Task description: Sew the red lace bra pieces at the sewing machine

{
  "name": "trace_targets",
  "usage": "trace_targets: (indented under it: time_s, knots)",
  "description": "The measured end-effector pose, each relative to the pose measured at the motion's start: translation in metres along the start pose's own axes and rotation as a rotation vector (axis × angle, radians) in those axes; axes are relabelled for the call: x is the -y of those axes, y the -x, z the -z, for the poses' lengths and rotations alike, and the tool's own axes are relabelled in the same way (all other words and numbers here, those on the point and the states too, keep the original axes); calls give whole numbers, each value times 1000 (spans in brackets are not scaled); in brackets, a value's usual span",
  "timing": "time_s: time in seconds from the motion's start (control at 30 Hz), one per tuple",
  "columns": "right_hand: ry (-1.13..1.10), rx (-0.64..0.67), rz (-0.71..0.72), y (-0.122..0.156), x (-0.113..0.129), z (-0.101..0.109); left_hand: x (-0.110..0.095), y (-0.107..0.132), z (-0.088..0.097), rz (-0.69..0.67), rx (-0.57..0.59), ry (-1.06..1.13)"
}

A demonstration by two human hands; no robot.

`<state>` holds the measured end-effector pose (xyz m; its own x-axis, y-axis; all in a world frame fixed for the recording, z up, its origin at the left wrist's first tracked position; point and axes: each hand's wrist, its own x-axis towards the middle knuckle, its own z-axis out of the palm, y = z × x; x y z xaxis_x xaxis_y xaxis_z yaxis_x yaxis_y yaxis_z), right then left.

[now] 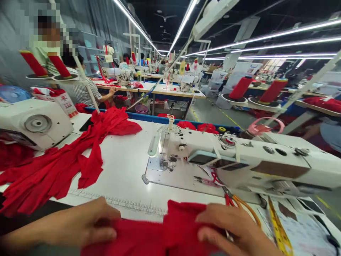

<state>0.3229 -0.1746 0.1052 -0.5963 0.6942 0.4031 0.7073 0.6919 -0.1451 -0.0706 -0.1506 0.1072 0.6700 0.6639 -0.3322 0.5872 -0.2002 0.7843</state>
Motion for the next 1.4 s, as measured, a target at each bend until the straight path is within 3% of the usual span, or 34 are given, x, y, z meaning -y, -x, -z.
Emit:
trace_targets:
  time_s: [0.07,0.13,0.2,0.27,0.37,0.43,0.57,0.67,0.77,0.83,0.93,1.07,1.13,1.4]
  knots:
    - [100,4,0,-10,-11,12,9,-2,16,-87,-365,-228]
    - [300,-89,-34,-12,-20,14,20,-6,31,-223,-707,-406]
    - [415,-133,-28,-6,-22,8,35,-7,39,-316,-865,-543]
    - [405,-114,6,5,-16,-6,53,-5,35,-411,-935,-626]
    - [264,-34,9,16,1,-34,75,-5,13,-428,-829,-662]
    - [171,-26,-25,12,11,-51,79,-13,-5,-381,-726,-549]
    - [49,-76,-26,-24,14,-83,58,-57,-23,-403,-571,-188]
    - [14,18,-24,-52,11,-107,41,-98,-31,-435,-460,-139]
    - [82,106,-135,-58,9,-125,43,-120,-41,-317,-446,-228]
    - [93,106,-182,-53,8,-130,48,-123,-47,-271,-456,-263]
    - [44,47,-198,-52,5,-126,47,-123,-47,-288,-501,-146]
    - [-40,36,-107,-67,-5,-123,39,-131,-39,-316,-559,-27]
    - [-63,96,-84,-72,-8,-125,42,-137,-36,-310,-518,-88]
    - [-3,219,-218,-63,-3,-132,64,-138,-23,-270,-406,-274]
